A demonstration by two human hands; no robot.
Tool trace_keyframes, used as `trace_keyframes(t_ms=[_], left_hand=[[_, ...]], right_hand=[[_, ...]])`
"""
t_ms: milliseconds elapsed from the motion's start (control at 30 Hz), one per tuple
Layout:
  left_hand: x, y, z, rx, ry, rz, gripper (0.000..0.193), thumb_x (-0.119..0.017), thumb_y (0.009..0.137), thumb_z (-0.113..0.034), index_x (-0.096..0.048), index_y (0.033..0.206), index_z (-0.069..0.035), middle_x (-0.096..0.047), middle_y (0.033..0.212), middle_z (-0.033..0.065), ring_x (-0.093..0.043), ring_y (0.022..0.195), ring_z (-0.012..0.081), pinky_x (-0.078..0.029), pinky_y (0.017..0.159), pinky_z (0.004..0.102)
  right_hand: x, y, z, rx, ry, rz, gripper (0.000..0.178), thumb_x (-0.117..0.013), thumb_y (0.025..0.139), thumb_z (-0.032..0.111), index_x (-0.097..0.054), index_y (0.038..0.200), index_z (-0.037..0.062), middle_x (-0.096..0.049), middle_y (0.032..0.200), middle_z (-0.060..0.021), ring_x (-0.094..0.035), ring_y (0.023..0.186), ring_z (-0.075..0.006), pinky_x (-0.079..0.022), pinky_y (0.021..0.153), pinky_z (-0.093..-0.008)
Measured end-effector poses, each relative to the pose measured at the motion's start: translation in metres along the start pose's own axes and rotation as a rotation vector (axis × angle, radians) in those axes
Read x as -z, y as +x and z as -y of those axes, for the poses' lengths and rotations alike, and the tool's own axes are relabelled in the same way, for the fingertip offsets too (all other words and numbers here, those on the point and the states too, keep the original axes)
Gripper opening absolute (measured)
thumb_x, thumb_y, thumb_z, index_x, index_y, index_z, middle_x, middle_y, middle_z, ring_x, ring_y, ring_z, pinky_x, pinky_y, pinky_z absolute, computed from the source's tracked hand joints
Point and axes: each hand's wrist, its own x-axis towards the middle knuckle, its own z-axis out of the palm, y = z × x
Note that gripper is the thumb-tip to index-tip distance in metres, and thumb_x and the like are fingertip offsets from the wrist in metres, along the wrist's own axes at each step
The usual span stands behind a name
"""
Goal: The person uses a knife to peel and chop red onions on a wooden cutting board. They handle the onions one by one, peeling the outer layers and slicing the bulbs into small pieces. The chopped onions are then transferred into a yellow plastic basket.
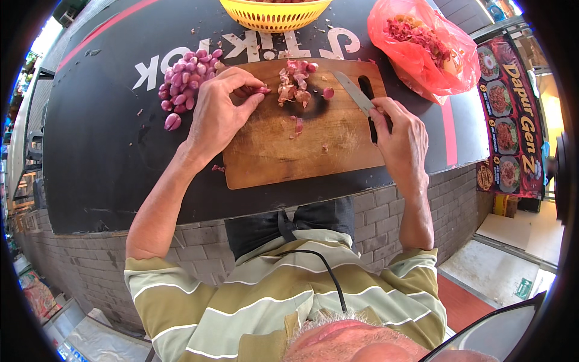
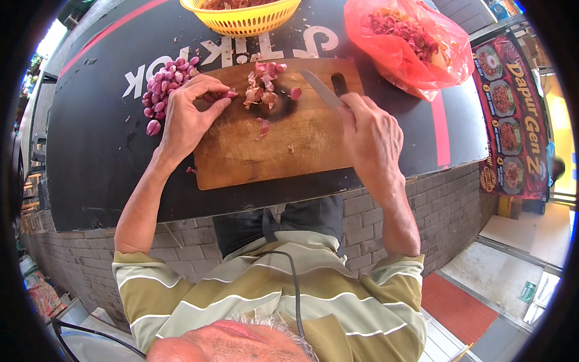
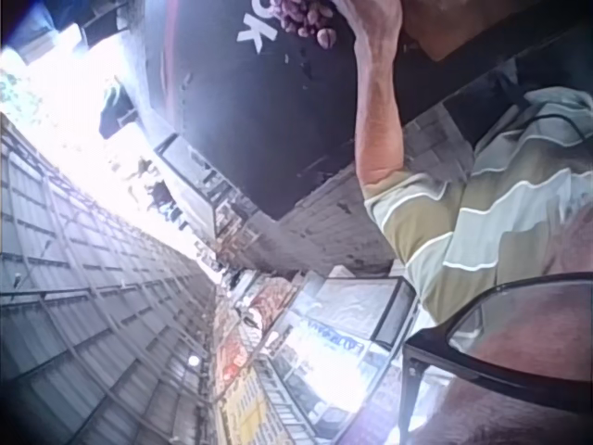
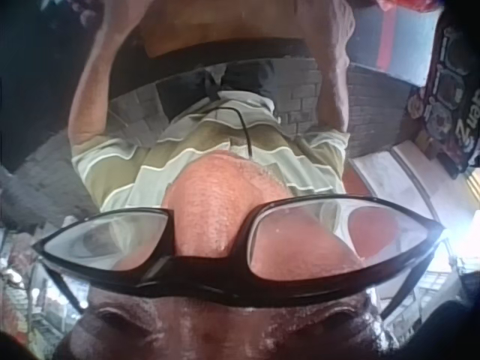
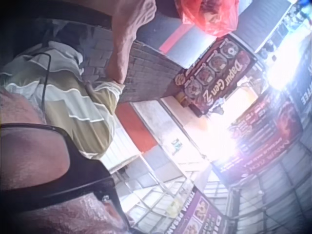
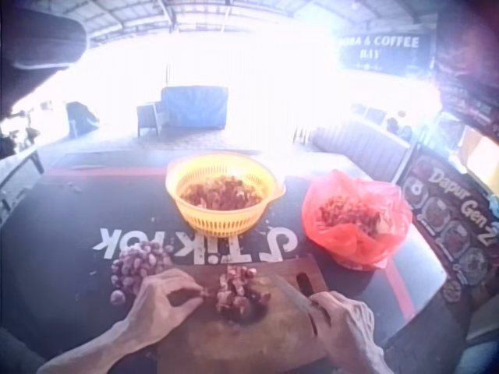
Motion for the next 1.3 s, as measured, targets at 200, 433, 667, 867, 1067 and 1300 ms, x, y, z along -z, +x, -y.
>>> trace_keyframes(t_ms=[200, 433, 667, 867, 1067, 1300], left_hand=[[0.004, -0.002, -0.006, 0.131, -0.084, 0.146, 0.015, -0.075, 0.08, 0.001, -0.07, 0.094, 0.002, -0.07, 0.096, 0.0072, -0.064, 0.083, 0.0138, -0.052, 0.075, 0.0266], [0.01, -0.003, -0.01, 0.255, -0.055, 0.2, 0.015, -0.076, 0.079, -0.002, -0.071, 0.093, 0.001, -0.071, 0.087, 0.0036, -0.06, 0.072, 0.008, -0.049, 0.067, 0.0235], [0.015, -0.001, -0.005, 0.201, -0.003, 0.192, 0.016, -0.077, 0.078, -0.004, -0.071, 0.091, 0.003, -0.069, 0.084, 0.0068, -0.06, 0.068, 0.0108, -0.05, 0.065, 0.0255], [0.014, -0.001, -0.011, 0.212, -0.003, 0.217, 0.018, -0.077, 0.078, -0.006, -0.071, 0.091, 0.004, -0.069, 0.085, 0.0093, -0.062, 0.069, 0.0139, -0.051, 0.065, 0.0276], [0.01, -0.002, -0.013, 0.186, -0.026, 0.219, 0.016, -0.075, 0.079, -0.004, -0.071, 0.093, 0.002, -0.067, 0.084, 0.0064, -0.058, 0.067, 0.0114, -0.048, 0.063, 0.0256], [0.005, -0.005, -0.013, 0.087, 0.021, 0.203, 0.016, -0.072, 0.079, -0.002, -0.071, 0.094, 0.003, -0.069, 0.088, 0.0125, -0.067, 0.069, 0.0207, -0.054, 0.065, 0.0294]], right_hand=[[-0.003, -0.018, 0.011, 0.029, 0.123, -0.136, 0.013, -0.061, 0.092, 0.012, -0.065, 0.104, 0.0092, -0.069, 0.091, -0.0116, -0.066, 0.079, -0.0365, -0.05, 0.067, -0.0423], [-0.007, -0.046, 0.041, 0.336, 0.138, 0.185, 0.022, -0.06, 0.084, 0.004, -0.058, 0.105, 0.0072, -0.066, 0.083, -0.012, -0.067, 0.074, -0.033, -0.05, 0.061, -0.0423], [-0.019, -0.019, 0.05, 0.28, 0.045, 0.151, 0.008, -0.058, 0.09, 0.009, -0.056, 0.097, 0.0062, -0.062, 0.075, -0.012, -0.065, 0.069, -0.0328, -0.048, 0.058, -0.0447], [-0.028, -0.024, 0.05, 0.32, -0.03, 0.145, 0.016, -0.06, 0.089, 0.01, -0.059, 0.104, 0.0055, -0.061, 0.079, -0.0108, -0.065, 0.076, -0.029, -0.049, 0.063, -0.0424], [-0.027, -0.027, 0.045, 0.322, 0.002, 0.102, 0.034, -0.068, 0.087, 0.012, -0.062, 0.12, 0.007, -0.064, 0.095, -0.0104, -0.064, 0.088, -0.0319, -0.051, 0.074, -0.0408], [-0.018, -0.023, 0.042, 0.199, 0.091, 0.228, 0.038, -0.063, 0.088, 0.011, -0.06, 0.126, 0.0093, -0.066, 0.086, -0.0137, -0.065, 0.075, -0.0342, -0.05, 0.065, -0.0442]])
